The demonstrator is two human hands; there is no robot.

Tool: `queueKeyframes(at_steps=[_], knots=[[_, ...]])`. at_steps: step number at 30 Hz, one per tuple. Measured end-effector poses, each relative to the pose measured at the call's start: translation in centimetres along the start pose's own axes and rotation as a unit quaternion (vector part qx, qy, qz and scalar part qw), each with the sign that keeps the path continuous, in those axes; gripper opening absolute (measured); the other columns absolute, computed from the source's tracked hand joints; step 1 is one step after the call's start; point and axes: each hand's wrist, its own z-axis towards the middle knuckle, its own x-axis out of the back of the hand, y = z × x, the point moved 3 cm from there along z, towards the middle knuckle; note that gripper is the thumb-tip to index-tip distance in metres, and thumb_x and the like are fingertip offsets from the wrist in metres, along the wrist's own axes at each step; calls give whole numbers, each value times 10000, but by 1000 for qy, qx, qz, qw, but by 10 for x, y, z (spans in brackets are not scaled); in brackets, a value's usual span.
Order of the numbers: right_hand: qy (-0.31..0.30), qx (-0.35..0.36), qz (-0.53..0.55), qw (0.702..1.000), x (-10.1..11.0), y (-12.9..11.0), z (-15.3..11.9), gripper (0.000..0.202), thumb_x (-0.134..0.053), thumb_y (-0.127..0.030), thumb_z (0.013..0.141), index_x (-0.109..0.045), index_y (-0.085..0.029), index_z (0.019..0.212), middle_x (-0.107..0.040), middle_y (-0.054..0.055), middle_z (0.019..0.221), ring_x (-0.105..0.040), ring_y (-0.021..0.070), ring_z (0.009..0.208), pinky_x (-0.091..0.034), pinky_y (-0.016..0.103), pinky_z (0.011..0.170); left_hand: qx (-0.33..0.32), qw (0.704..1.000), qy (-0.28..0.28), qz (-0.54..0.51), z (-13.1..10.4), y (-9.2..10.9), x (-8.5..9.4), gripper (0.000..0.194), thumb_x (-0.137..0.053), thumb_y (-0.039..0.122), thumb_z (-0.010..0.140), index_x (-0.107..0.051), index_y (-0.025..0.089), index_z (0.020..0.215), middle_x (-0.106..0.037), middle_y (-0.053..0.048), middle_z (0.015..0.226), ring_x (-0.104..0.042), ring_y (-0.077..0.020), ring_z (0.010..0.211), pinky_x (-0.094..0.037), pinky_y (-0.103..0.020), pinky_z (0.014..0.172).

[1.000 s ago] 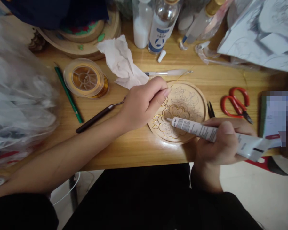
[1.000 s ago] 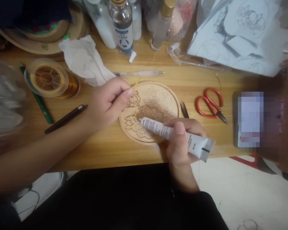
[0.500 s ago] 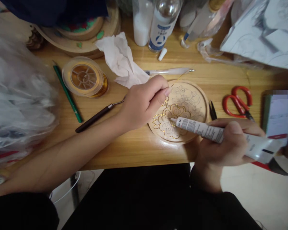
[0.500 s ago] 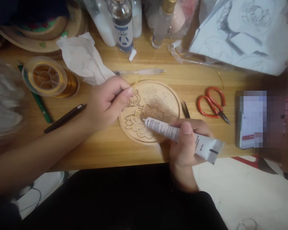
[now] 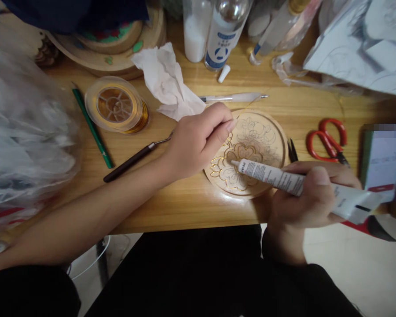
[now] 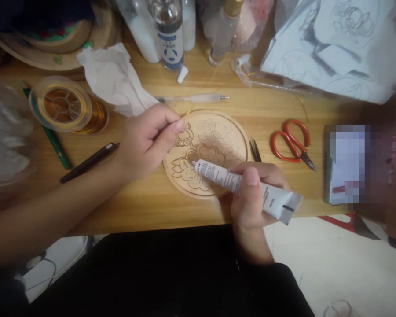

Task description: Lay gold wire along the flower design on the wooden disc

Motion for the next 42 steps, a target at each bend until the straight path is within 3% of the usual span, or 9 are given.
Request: queueKeyframes(at_steps=[12, 17, 27, 33, 38, 42], knots=[[83, 70, 21, 994, -3, 4, 2, 238, -532, -96, 782, -614, -151, 565, -551, -33, 480, -441, 63, 488, -300, 263, 522, 16, 1000, -8, 8, 0, 0, 0, 205, -454, 251, 1004, -530, 205, 819, -581, 40, 713, -586, -90, 667, -460, -230, 649], [36, 19, -7, 999, -1, 3, 2, 233, -538, -131, 801, -643, -167, 596, -552, -19, 511, -476, 95, 514, -303, 274, 501, 19, 1000, -10, 11, -1, -1, 0, 222, -440, 280, 1017, -533, 215, 826, -588, 39, 716, -589, -90, 670, -461, -229, 646], [41, 16, -19, 999, -1, 4, 2, 247, -514, -150, 806, -623, -174, 586, -546, -30, 498, -445, 85, 495, -302, 277, 509, 12, 1000, -5, -4, 0, 0, 0, 189, -468, 221, 996, -527, 207, 817, -600, 43, 727, -582, -86, 662, -457, -227, 650], [81, 60, -36, 994, -4, 3, 1, 255, -545, -157, 797, -613, -173, 552, -541, -24, 471, -458, 91, 502, -318, 281, 521, 21, 1000, -7, 4, -1, 0, 0, 197, -467, 245, 1005, -523, 215, 818, -615, 44, 737, -591, -89, 670, -458, -223, 658], [44, 16, -43, 998, -2, 3, 2, 241, -525, -140, 778, -623, -172, 560, -550, -23, 484, -472, 95, 505, -309, 286, 517, 16, 1000, -4, 0, -1, 1, 0, 190, -480, 226, 994, -524, 207, 809, -597, 46, 719, -585, -85, 661, -460, -215, 657], [82, 14, -10, 997, -4, 2, 1, 281, -494, -133, 793, -593, -174, 534, -510, -31, 467, -415, 78, 470, -258, 283, 497, 12, 1000, -1, -4, 0, 1, 0, 195, -472, 232, 997, -521, 208, 809, -583, 52, 714, -581, -79, 653, -463, -210, 667]])
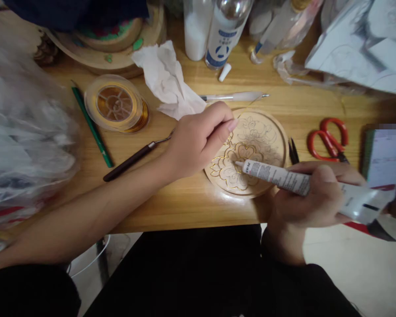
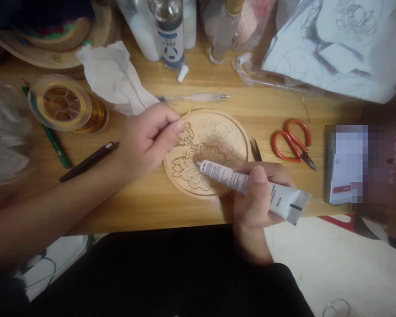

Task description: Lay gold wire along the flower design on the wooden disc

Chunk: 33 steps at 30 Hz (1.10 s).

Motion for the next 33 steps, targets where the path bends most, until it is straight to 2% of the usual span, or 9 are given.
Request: queueKeyframes(at_steps=[4, 9, 19, 23, 27, 31, 33], knots=[[-7, -30, 44, 999, -1, 2, -1, 267, -492, -108, 799, -617, -178, 574, -532, -36, 494, -423, 73, 506, -253, 280, 492, 0, 1000, -4, -1, 0, 0, 0, 206, -460, 242, 1002, -518, 211, 807, -579, 53, 720, -587, -78, 666, -462, -206, 678], [-27, -25, 50, 998, 2, 1, -2, 281, -487, -95, 822, -643, -182, 605, -557, -27, 516, -461, 83, 545, -269, 286, 491, -13, 1000, 3, -14, 1, 0, 0, 189, -471, 211, 989, -515, 209, 805, -554, 59, 699, -573, -76, 646, -451, -204, 659], [-8, -26, 44, 999, 5, 2, -1, 288, -492, -106, 844, -650, -192, 618, -558, -25, 531, -464, 91, 567, -262, 293, 490, -1, 1000, -1, -15, 1, 0, 0, 177, -478, 206, 971, -511, 212, 797, -530, 60, 676, -565, -77, 632, -460, -213, 658], [-13, -52, 28, 998, 5, 0, -3, 278, -520, -123, 817, -656, -195, 585, -566, -19, 528, -469, 99, 584, -268, 288, 491, 6, 1000, -9, -14, 1, -1, -1, 193, -471, 242, 979, -507, 221, 790, -539, 53, 684, -559, -81, 631, -467, -213, 656], [-20, -98, 57, 993, 1, -1, -5, 262, -522, -149, 786, -658, -187, 565, -548, -17, 514, -443, 90, 533, -274, 275, 478, 10, 1000, -10, -1, 1, -2, -1, 220, -445, 272, 992, -511, 217, 790, -530, 50, 683, -559, -83, 633, -470, -219, 656], [20, -131, 80, 988, 0, 2, 1, 280, -505, -193, 789, -629, -171, 538, -512, -12, 520, -480, 79, 541, -308, 242, 461, 4, 1000, -10, -2, 1, 0, 0, 191, -469, 226, 978, -492, 215, 788, -522, 60, 681, -535, -76, 618, -455, -211, 645], [34, -176, 99, 979, 2, 7, 7, 273, -498, -204, 775, -599, -170, 523, -500, -14, 525, -502, 81, 517, -342, 235, 450, -3, 1000, -8, -12, 1, 2, 1, 181, -485, 184, 965, -482, 211, 786, -515, 65, 676, -520, -72, 609, -441, -205, 635]])
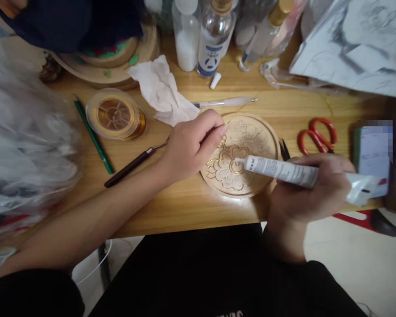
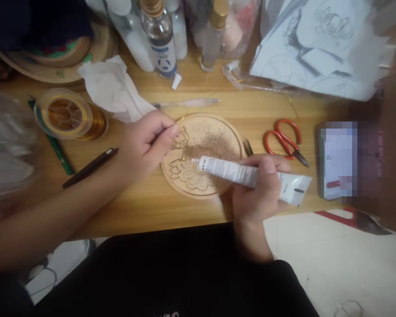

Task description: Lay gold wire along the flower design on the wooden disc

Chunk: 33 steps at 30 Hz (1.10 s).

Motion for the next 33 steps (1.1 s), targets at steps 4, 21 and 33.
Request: queueKeyframes(at_steps=[4, 21, 33], knots=[[-31, -148, 71, 986, 1, 8, 13, 240, -491, -277, 763, -552, -184, 551, -459, -40, 497, -373, 67, 337, -206, 239, 304, -5, 1000, 0, -16, 0, 2, 0, 175, -498, 147, 952, -483, 203, 787, -498, 70, 647, -491, -69, 580, -413, -201, 606], [-185, -411, 314, 836, 8, 11, 35, 323, -729, -478, 744, -580, -199, 677, -453, -57, 438, -424, 59, 396, -333, 164, 385, 33, 989, -7, 145, -5, 8, 2, 242, -416, 257, 954, -569, 204, 773, -609, 19, 615, -545, -110, 532, -414, -222, 553], [-208, -465, 414, 754, 10, 2, 35, 320, -708, -377, 788, -492, -190, 644, -421, -63, 477, -426, 56, 429, -369, 159, 418, 135, 898, -96, 408, 13, 34, 18, 259, -437, 283, 978, -664, 171, 924, -730, -87, 944, -682, -208, 839, -436, -271, 664]])
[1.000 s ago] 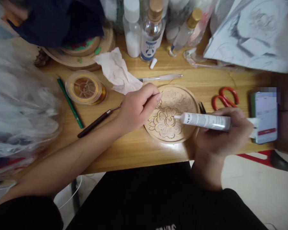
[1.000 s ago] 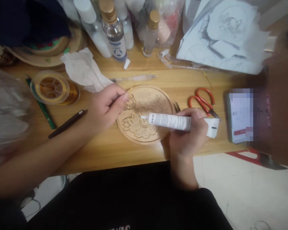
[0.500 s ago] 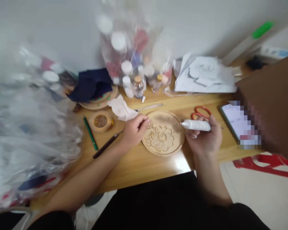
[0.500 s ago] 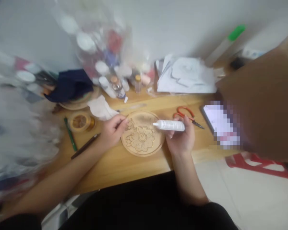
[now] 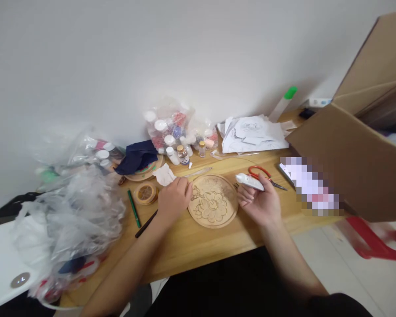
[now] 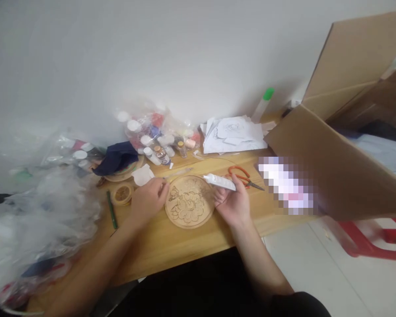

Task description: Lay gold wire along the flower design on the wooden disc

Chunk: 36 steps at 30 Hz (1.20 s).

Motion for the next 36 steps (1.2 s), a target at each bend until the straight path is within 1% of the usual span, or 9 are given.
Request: queueKeyframes(at_steps=[5, 9, 14, 19, 23, 25, 28, 30, 36], knots=[[-14, -20, 35, 999, 1, 1, -1, 262, -660, -351, 822, -514, -199, 667, -420, -60, 465, -424, 75, 418, -358, 172, 408, 49, 997, -34, 56, 34, 8, 5, 312, -386, 269, 1023, -672, 147, 1021, -716, -123, 1055, -687, -229, 945, -499, -324, 775], [-18, -19, 52, 998, 3, -1, -1, 256, -669, -335, 810, -529, -194, 650, -426, -56, 457, -410, 69, 410, -342, 167, 399, 95, 990, -62, 80, 59, 15, -5, 285, -552, 381, 984, -644, 131, 1086, -683, -81, 1064, -668, -194, 954, -551, -399, 862], [-21, -20, 49, 998, 7, -5, -2, 240, -619, -355, 849, -575, -188, 682, -430, -47, 449, -395, 75, 407, -341, 174, 401, 107, 990, -56, 69, 71, 21, -11, 277, -599, 375, 960, -635, 141, 1104, -668, -67, 1083, -660, -185, 962, -563, -400, 862], [-21, -3, 40, 999, 4, -8, -8, 259, -607, -364, 846, -574, -189, 658, -445, -43, 446, -399, 70, 407, -332, 177, 410, 14, 1000, 1, -12, 59, 30, 11, 219, -531, 247, 960, -703, 121, 911, -725, -121, 929, -695, -249, 905, -535, -381, 810], [-27, 21, 20, 999, -8, -13, -16, 212, -618, -381, 827, -637, -194, 729, -478, -45, 453, -412, 76, 402, -343, 199, 427, -81, 988, 46, -124, 28, 42, 41, 140, -647, 312, 896, -727, 202, 925, -750, -26, 846, -692, -145, 720, -530, -241, 665], [-35, 32, -4, 999, -15, -16, -20, 232, -614, -403, 832, -632, -196, 729, -481, -48, 456, -413, 75, 396, -344, 205, 434, -120, 971, 77, -194, 12, 48, 57, 130, -704, 352, 859, -732, 225, 869, -751, 11, 793, -670, -108, 634, -522, -203, 584], [-47, 38, -39, 997, -24, -19, -24, 241, -601, -430, 846, -613, -209, 751, -461, -61, 449, -408, 76, 391, -339, 209, 442, -199, 885, 135, -399, -4, 57, 79, 59, -779, 243, 801, -733, 226, 832, -755, 24, 768, -673, -101, 624, -557, -202, 589], [-52, 41, -59, 996, -29, -19, -26, 243, -587, -442, 854, -596, -217, 764, -443, -70, 441, -393, 77, 385, -336, 213, 446, -189, 853, 121, -471, -8, 59, 86, 93, -794, 177, 776, -736, 230, 825, -757, 23, 783, -691, -109, 665, -587, -215, 628], [-50, 38, -85, 994, -33, -18, -29, 252, -569, -463, 858, -557, -228, 766, -420, -81, 422, -368, 80, 376, -320, 215, 448, -127, 807, 59, -573, -10, 64, 88, 167, -798, 98, 742, -740, 233, 821, -776, 20, 851, -737, -120, 762, -627, -203, 697]])
